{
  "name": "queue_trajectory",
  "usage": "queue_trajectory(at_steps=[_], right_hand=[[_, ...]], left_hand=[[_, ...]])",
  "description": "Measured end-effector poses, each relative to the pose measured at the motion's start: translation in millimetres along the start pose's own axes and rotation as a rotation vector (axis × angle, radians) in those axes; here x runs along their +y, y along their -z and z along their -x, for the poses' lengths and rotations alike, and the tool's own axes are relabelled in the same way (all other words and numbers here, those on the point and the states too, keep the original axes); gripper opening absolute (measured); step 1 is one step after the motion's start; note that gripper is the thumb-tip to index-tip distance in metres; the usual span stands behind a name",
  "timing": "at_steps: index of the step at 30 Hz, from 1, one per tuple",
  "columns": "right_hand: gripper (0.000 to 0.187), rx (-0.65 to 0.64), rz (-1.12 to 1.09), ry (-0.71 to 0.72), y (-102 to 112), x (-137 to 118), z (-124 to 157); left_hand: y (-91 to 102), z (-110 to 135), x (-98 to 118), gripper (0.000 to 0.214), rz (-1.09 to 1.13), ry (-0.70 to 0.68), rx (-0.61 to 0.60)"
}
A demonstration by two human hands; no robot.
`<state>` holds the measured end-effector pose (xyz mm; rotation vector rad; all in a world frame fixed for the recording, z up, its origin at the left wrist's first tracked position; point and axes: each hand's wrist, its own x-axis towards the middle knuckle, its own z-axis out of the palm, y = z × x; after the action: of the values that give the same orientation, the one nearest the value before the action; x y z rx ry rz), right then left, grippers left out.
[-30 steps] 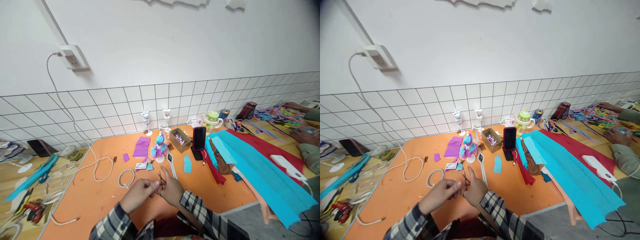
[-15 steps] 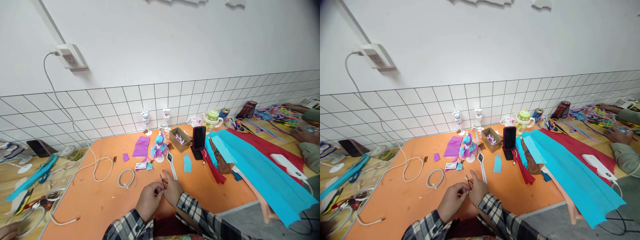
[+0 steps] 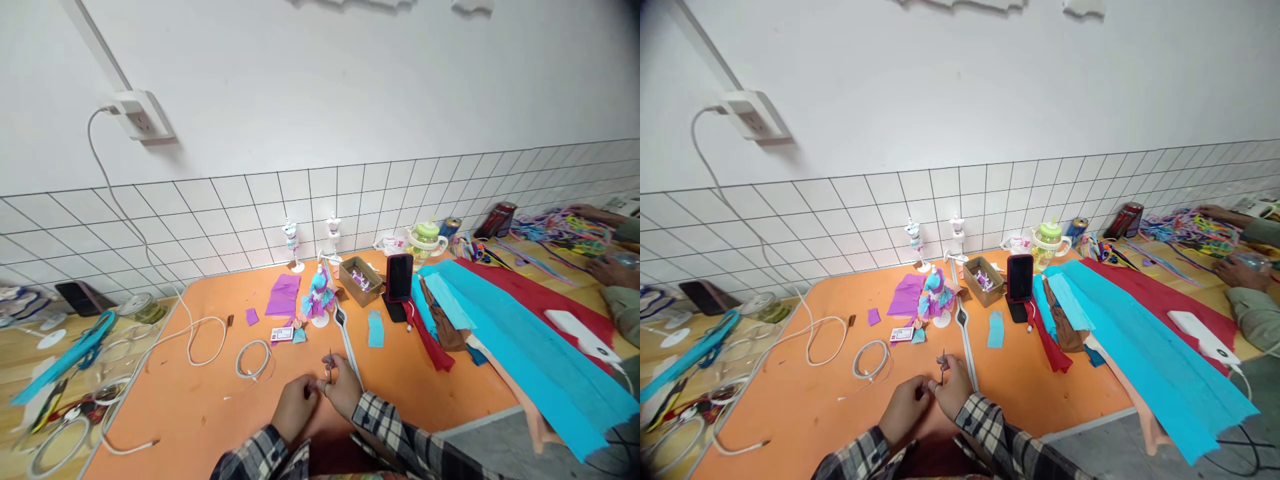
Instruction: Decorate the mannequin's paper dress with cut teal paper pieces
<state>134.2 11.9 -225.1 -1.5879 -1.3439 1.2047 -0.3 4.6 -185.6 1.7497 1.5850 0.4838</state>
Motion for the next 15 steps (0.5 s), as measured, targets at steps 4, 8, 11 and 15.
queue_trajectory(at_steps=[4, 8, 11, 15], right_hand=[[0.048, -0.003, -0.093, -0.048, -1, -4, -4], [0.054, -0.038, -0.215, -0.168, -7, 0, -11], [0.062, -0.034, -0.250, -0.181, -11, -1, -13], [0.067, -0.051, -0.254, -0.155, -13, -5, -13]], left_hand=[[3.8, 3, 6, 0.021, 0.248, 0.031, -0.003], [3.8, 5, 13, 0.028, 0.518, 0.068, 0.023], [0.3, 5, 15, 0.030, 0.458, 0.005, 0.059], [-4.8, 1, 16, 0.012, 0.335, -0.031, 0.089]])
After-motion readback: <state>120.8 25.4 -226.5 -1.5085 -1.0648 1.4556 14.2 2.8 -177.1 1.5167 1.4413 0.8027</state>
